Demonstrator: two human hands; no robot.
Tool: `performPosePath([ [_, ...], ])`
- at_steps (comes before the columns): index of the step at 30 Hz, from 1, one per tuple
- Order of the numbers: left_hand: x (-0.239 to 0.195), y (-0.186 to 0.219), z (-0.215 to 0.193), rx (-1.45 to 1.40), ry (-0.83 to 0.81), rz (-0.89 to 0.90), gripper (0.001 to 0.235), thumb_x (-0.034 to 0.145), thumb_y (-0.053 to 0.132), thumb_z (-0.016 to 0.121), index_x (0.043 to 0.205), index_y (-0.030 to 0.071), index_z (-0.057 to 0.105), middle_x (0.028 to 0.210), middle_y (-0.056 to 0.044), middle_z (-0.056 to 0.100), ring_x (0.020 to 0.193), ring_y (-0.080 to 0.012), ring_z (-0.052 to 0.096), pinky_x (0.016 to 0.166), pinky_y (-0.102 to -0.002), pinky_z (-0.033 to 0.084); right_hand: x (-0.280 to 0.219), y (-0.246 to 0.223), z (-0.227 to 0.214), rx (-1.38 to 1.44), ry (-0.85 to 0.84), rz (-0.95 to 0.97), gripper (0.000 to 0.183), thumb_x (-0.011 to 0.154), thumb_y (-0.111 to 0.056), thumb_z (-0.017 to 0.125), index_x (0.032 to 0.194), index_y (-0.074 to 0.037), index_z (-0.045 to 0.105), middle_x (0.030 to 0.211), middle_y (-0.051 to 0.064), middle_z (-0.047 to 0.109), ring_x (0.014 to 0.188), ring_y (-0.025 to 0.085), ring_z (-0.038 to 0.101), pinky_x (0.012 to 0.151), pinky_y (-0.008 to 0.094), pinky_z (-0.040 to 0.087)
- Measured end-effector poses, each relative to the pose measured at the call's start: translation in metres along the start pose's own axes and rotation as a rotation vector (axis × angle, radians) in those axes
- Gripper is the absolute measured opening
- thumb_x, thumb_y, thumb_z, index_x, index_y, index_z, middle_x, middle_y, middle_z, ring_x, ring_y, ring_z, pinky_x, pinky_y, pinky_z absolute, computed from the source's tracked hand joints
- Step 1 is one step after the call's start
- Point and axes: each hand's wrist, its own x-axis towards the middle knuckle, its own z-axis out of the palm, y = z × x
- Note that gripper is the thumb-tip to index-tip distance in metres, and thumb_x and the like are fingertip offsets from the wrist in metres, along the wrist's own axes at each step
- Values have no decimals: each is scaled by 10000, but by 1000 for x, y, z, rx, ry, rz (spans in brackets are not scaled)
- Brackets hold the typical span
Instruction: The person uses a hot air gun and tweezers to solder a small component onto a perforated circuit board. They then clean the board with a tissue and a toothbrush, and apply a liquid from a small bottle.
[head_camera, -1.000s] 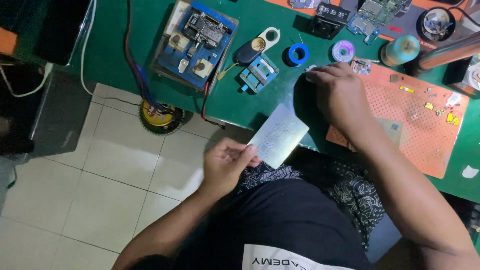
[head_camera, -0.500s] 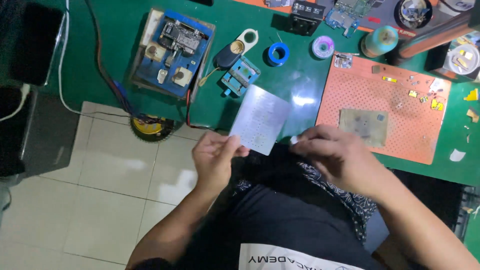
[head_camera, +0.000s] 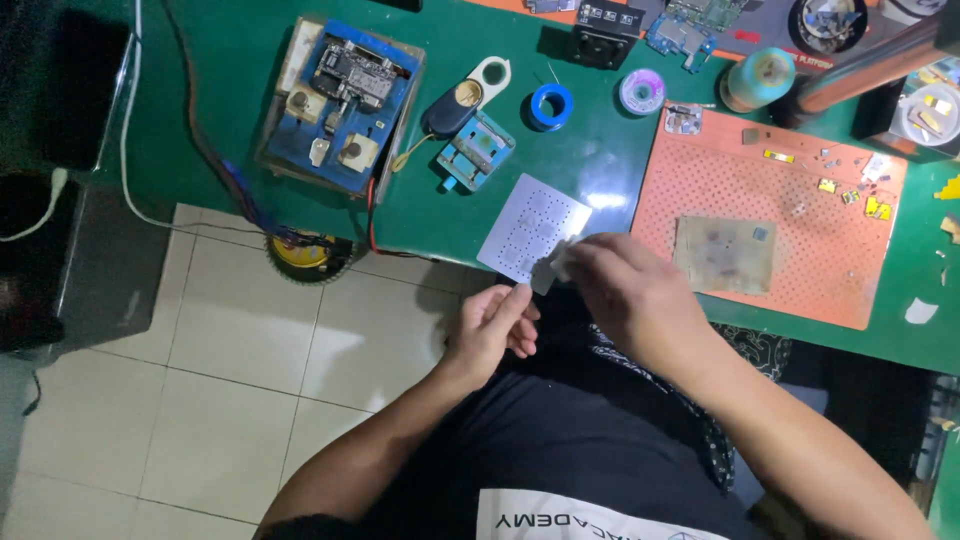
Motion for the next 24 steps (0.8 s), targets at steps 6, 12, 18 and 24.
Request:
performPosePath([
  [6,7,5,8,201,21,23,325,849,243,523,630,18,607,441,-110,522,342,-136,521,327,-220,442,12,42,15,-149,6,-204,59,786,-63,557,793,-42,611,646,100,526,591,267,534,532,326,448],
  [12,6,12,11,231,21,12,309,834,190,505,592,16,588,423,-98,499,349,-122,508,347,-217,441,5,26,19,-174,-96,-227,67,759,-92,552,789,-48,593,656,94,502,626,254,502,554,320,420],
  [18,6,11,7,207,-13,44,336,845,209,513,578,12,569,425,-101,494,350,-122,505,343,-213,434,17,25,13,-205,-181,-376,52,685,-64,566,637,-59,586,623,80,524,628,249,493,579,321,398],
  [24,5,14,10,316,27,-47,295,820,225,499,621,34,600,426,-79,498,411,-141,534,434,-244,453,34,50,38,-189,-62,-238,64,735,-107,574,775,-72,608,696,60,518,663,208,467,601,304,410],
])
